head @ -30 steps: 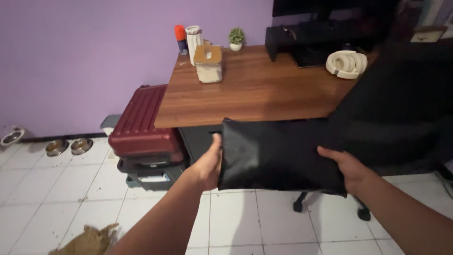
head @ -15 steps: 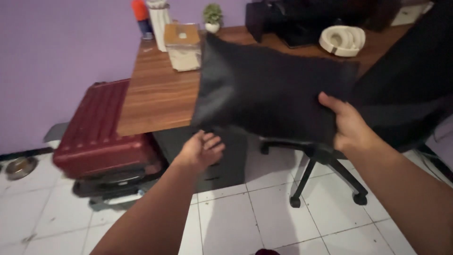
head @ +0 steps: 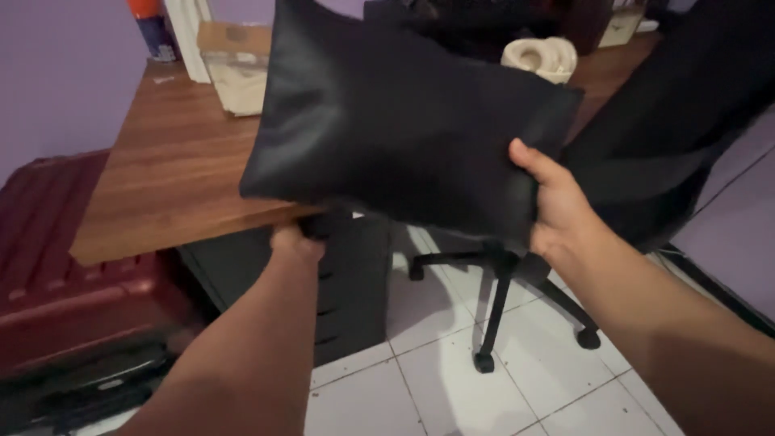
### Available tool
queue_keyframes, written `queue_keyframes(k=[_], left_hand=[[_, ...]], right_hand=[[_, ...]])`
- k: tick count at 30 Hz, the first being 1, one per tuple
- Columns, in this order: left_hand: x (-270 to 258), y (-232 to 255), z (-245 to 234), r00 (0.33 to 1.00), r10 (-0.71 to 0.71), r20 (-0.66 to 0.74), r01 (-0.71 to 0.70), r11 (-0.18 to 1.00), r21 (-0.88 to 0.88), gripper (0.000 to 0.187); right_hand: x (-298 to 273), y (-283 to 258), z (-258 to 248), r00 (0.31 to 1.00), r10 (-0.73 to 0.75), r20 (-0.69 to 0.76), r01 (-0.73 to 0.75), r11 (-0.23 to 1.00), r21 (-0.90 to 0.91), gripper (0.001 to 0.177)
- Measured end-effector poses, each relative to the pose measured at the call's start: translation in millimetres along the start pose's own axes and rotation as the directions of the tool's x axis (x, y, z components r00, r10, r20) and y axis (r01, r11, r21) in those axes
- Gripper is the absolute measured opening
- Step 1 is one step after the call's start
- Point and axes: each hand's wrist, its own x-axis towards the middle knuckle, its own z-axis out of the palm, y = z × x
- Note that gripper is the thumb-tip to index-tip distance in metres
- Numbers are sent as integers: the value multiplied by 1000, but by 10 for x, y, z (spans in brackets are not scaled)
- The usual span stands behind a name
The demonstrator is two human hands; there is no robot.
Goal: Organizing items on a desk, putting things in a drawer, and using tissues and a small tool to clean.
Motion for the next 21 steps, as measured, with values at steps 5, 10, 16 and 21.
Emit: queue_keyframes(k=[5,10,16,21], left_hand=[[-603,-24,127,996,30,-84,-22,996,91,78],[86,-147,-358,998,64,-15,-65,998,-13,77],[1086,-243,-806,1000,24,-13,-26,993,-114,57],[1545,-223,-942,999,-19,-51,9,982,-189,46]], right_hand=[[79,374,60,999,-40,24,39,999,28,64],[131,659,84,995,-97,-7,97,994,42,63],[128,681,-76,996,-84,33,80,991,104,61],[-26,453,-105,988,-155,-10,155,982,108,55]])
